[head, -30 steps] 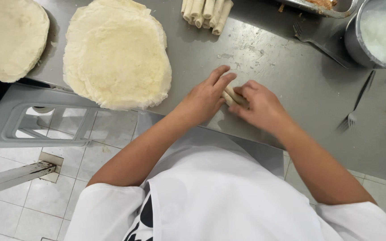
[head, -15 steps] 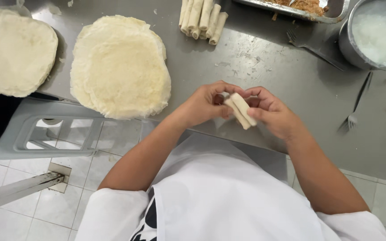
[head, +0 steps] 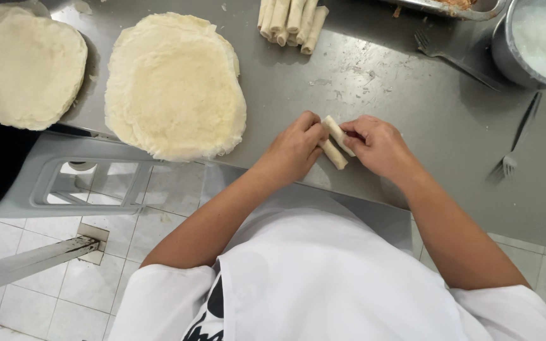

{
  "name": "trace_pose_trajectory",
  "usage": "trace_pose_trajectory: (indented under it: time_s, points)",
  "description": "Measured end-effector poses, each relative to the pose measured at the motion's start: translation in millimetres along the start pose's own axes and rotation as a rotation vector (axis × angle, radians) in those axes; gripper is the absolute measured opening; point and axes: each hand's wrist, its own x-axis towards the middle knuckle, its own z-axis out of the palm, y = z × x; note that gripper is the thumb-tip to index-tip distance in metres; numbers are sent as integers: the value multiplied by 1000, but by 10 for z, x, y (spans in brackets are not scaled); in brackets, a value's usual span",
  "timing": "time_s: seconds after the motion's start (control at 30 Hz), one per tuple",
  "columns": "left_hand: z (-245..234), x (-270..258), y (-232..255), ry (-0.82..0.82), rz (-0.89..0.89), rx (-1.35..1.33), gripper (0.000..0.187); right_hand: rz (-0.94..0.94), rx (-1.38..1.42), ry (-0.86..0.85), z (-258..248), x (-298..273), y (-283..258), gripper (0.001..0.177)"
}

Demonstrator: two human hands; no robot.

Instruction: The person organizes small sandwich rolls into a plastic bag, peels layers of dough from a stack, and rolls a new sandwich by hand.

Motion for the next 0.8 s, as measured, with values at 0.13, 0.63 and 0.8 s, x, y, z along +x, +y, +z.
trace_pose_trajectory:
  time_s: [0.13,0.63,0.8]
  points:
    - [-92,32,74,1,-17,54,21,-15,-24,-1,155,-44,84,27]
    - [-953,1348,-660,258,-197,197,52,-196,-316,437,279,170,569,49]
    - [-840,1655,-1324,309,-424,166,36,-193,-378,480,407,184,679,47]
